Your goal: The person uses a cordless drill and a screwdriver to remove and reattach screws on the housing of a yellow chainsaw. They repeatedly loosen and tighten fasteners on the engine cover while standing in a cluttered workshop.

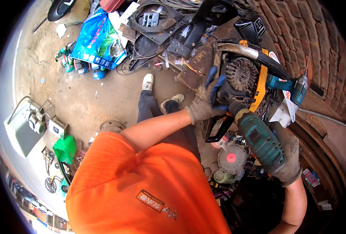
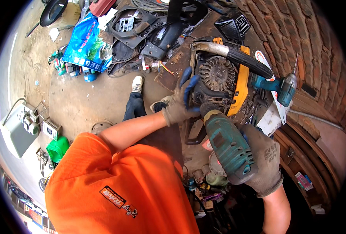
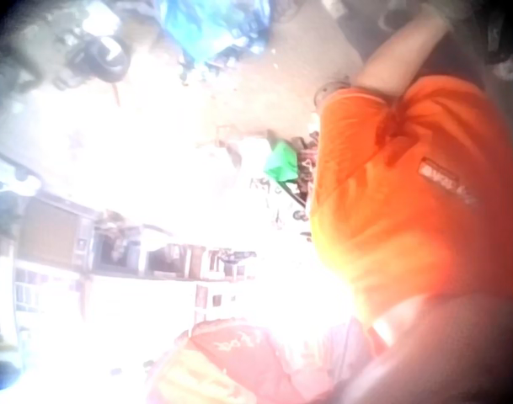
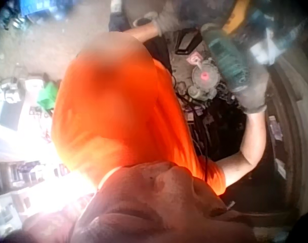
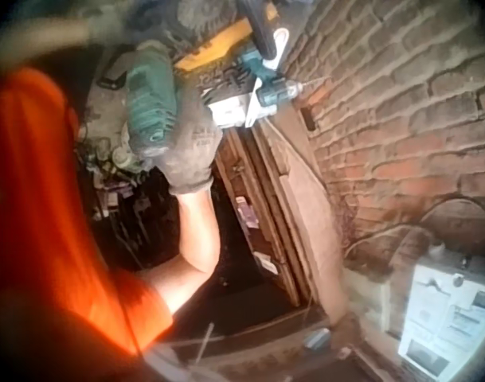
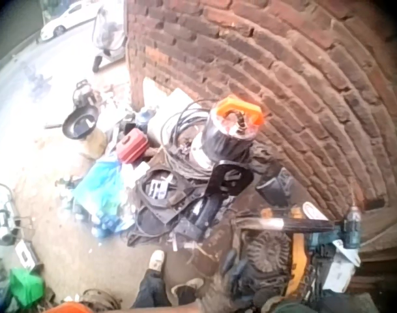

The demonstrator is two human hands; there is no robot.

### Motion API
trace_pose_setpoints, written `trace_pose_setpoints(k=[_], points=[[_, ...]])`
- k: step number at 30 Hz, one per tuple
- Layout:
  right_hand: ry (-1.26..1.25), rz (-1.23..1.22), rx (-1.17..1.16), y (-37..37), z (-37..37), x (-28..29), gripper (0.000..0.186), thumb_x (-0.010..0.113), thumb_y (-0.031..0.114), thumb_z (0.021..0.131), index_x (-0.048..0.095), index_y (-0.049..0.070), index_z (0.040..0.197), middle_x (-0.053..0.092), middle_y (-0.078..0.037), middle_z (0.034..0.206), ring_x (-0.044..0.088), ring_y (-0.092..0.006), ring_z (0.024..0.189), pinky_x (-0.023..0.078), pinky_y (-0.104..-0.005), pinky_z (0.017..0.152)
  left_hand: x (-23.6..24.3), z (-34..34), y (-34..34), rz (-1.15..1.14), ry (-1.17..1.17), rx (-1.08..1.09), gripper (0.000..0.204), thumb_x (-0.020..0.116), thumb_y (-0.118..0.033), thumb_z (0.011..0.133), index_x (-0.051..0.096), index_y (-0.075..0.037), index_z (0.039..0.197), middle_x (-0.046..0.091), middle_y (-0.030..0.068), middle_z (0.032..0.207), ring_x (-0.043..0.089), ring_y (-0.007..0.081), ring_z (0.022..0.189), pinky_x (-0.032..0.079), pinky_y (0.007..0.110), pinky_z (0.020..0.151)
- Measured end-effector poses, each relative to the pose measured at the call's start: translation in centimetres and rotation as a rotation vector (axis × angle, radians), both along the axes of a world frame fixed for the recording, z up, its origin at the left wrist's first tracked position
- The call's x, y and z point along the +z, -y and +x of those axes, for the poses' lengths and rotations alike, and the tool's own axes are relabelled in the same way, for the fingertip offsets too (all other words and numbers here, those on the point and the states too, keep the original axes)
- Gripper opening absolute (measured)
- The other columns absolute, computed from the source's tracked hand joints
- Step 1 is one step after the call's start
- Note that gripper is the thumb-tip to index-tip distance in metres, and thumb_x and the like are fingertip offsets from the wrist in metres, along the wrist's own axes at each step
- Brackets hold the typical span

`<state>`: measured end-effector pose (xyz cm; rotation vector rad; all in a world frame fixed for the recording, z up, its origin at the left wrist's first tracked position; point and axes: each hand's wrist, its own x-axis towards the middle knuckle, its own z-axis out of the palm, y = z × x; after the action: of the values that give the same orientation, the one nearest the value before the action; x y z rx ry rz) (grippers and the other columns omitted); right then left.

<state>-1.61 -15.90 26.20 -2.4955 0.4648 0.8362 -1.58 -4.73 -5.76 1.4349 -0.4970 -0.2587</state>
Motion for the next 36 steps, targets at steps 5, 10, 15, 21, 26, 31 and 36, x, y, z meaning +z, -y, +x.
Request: trace_pose_setpoints(k=[5, 10, 15, 21, 26, 31, 36], points=[[0.048, -0.041, 0.054, 0.0, 0.2, -0.2, 0.048, 0.082, 0.017, 0.072, 0.064, 0.000, 0.113, 0.069, -0.020, 0.089, 0.067, -0.0401, 0.081, 0.052, -0.0431, 0.076, -0.2, 0.3, 0.0, 0.044, 0.070, 0.031, 0.106, 0.089, -0.030, 0.062, 0.036, -0.016, 0.153, 0.024, 0.0258, 0.158, 0.030, 0.0484, 0.143, 0.033, 0.053, 0.116], [0.285, -0.051, 0.187, 0.9, -2.8, 2.1, 0.051, 0.075, 0.007, 0.073, 0.063, 0.000, 0.122, 0.070, -0.022, 0.097, 0.069, -0.0393, 0.093, 0.054, -0.0420, 0.081, 0.9, 1.5, -0.8, 0.086, 0.018, -0.052, 0.105, 0.089, -0.023, 0.065, 0.033, -0.010, 0.153, 0.030, 0.0242, 0.155, 0.034, 0.0406, 0.144, 0.034, 0.046, 0.117], [0.457, 0.041, -0.788, 4.7, -19.6, 6.3, 0.040, 0.068, 0.000, 0.080, 0.065, -0.005, 0.120, 0.070, -0.011, 0.114, 0.068, -0.0209, 0.099, 0.055, -0.0360, 0.085, 2.2, 1.2, -0.5, 0.004, -0.133, -0.051, 0.094, 0.081, -0.017, 0.080, 0.025, 0.000, 0.155, 0.034, 0.0178, 0.156, 0.037, 0.0272, 0.143, 0.031, 0.038, 0.118], [1.029, 0.253, -1.062, 8.6, -30.5, 1.4, 0.063, 0.066, 0.006, 0.073, 0.056, -0.003, 0.134, 0.064, -0.016, 0.119, 0.064, -0.0282, 0.104, 0.051, -0.0392, 0.094, 2.7, 1.2, 1.0, -0.088, -0.252, -0.026, 0.070, 0.063, -0.002, 0.094, 0.029, -0.002, 0.155, 0.040, 0.0132, 0.153, 0.039, 0.0218, 0.139, 0.033, 0.035, 0.116], [0.706, 0.002, -1.016, 15.2, -36.7, -7.7, 0.071, 0.080, 0.009, 0.074, 0.053, 0.001, 0.139, 0.062, -0.012, 0.128, 0.062, -0.0201, 0.112, 0.046, -0.0348, 0.101, 3.9, 1.0, 0.7, -0.270, -0.504, -0.127, 0.069, 0.057, 0.004, 0.096, 0.027, -0.007, 0.157, 0.040, 0.0085, 0.152, 0.044, 0.0175, 0.134, 0.040, 0.033, 0.112], [0.645, -0.351, -0.709, 23.3, -32.5, -16.5, 0.088, 0.078, 0.028, 0.078, 0.036, 0.004, 0.152, 0.059, -0.024, 0.130, 0.061, -0.0385, 0.114, 0.048, -0.0438, 0.100, 2.6, 1.9, 0.1, -0.173, -0.424, -0.118, 0.063, 0.061, -0.007, 0.098, 0.032, -0.003, 0.154, 0.048, 0.0091, 0.146, 0.049, 0.0181, 0.129, 0.042, 0.033, 0.110], [0.592, -0.542, -0.692, 29.7, -29.2, -23.4, 0.087, 0.070, 0.023, 0.076, 0.033, 0.015, 0.155, 0.058, -0.026, 0.132, 0.059, -0.0442, 0.117, 0.047, -0.0492, 0.101, 4.0, 0.9, -0.1, 0.251, -0.202, 0.061, 0.054, 0.063, -0.019, 0.100, 0.043, -0.001, 0.148, 0.054, 0.0092, 0.140, 0.053, 0.0160, 0.122, 0.045, 0.031, 0.103]])
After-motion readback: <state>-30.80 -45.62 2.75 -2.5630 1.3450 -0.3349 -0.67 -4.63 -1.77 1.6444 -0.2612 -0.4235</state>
